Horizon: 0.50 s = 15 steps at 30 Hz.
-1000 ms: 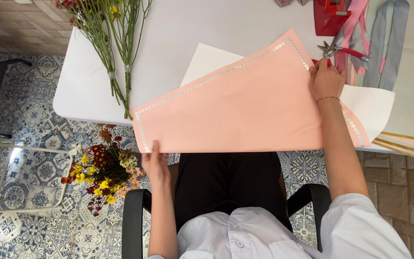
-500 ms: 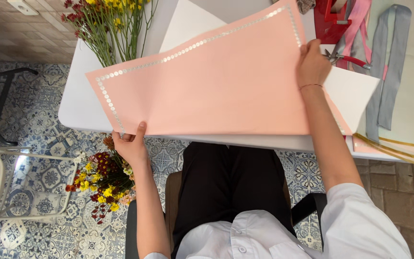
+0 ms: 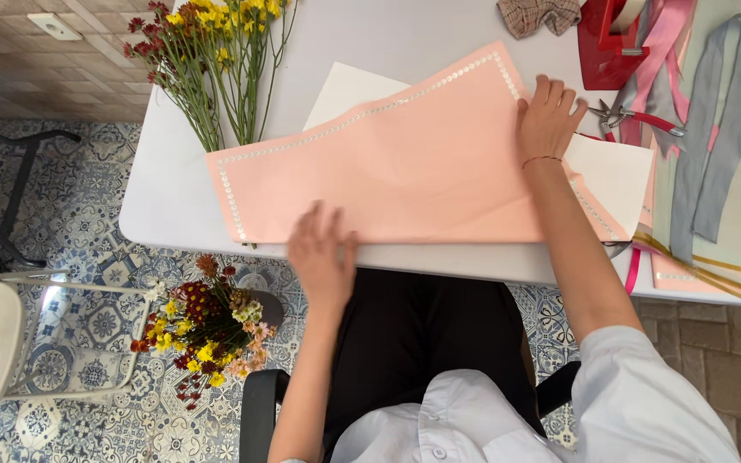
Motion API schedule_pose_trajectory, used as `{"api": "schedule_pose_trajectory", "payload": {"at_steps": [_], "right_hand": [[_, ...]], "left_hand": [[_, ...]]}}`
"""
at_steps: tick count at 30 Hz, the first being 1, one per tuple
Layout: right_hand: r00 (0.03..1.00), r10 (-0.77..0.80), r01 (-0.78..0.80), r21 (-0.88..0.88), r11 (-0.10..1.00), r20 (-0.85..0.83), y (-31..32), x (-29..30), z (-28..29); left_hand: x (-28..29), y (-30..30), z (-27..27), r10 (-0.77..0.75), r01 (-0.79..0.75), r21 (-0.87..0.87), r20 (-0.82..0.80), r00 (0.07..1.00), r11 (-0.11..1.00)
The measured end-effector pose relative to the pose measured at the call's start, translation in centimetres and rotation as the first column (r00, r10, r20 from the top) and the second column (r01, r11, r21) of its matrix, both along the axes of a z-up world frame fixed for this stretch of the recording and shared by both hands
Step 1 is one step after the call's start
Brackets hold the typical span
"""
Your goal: The person wraps a bouquet of yellow and red flowers by folding pink and white decorative paper around the stems and securing the arrangement with tape and ribbon using scissors.
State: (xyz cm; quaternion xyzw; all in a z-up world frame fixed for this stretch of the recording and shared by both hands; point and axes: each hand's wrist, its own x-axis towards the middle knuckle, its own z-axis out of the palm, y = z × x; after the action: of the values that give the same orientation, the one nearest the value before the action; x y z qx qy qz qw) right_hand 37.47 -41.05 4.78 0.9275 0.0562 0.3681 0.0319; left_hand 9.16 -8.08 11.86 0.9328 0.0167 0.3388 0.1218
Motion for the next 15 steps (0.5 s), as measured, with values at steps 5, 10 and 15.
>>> {"api": "schedule_pose_trajectory", "payload": {"at_steps": [5,10,15], "right_hand": [[0.898,0.43,-0.354,0.426,0.832,-0.092,12.1,-10.6,7.2],[0.665,0.685,-0.612,0.311,0.728,-0.296,18.8,-23.0,4.5],[0.688,0.622,-0.598,0.193,0.778,-0.374,19.1,-25.5,2.1]], "left_hand": [[0.7,-3.2,1.6,-0.112,0.112,-0.012,-0.138,0.984,0.994],[0.6,-1.3,-2.3,-0.078,0.093,0.032,-0.323,0.943,0.995],[-0.6,-0.5,-4.4,-0.103,0.144,0.063,-0.427,0.898,0.988]]}}
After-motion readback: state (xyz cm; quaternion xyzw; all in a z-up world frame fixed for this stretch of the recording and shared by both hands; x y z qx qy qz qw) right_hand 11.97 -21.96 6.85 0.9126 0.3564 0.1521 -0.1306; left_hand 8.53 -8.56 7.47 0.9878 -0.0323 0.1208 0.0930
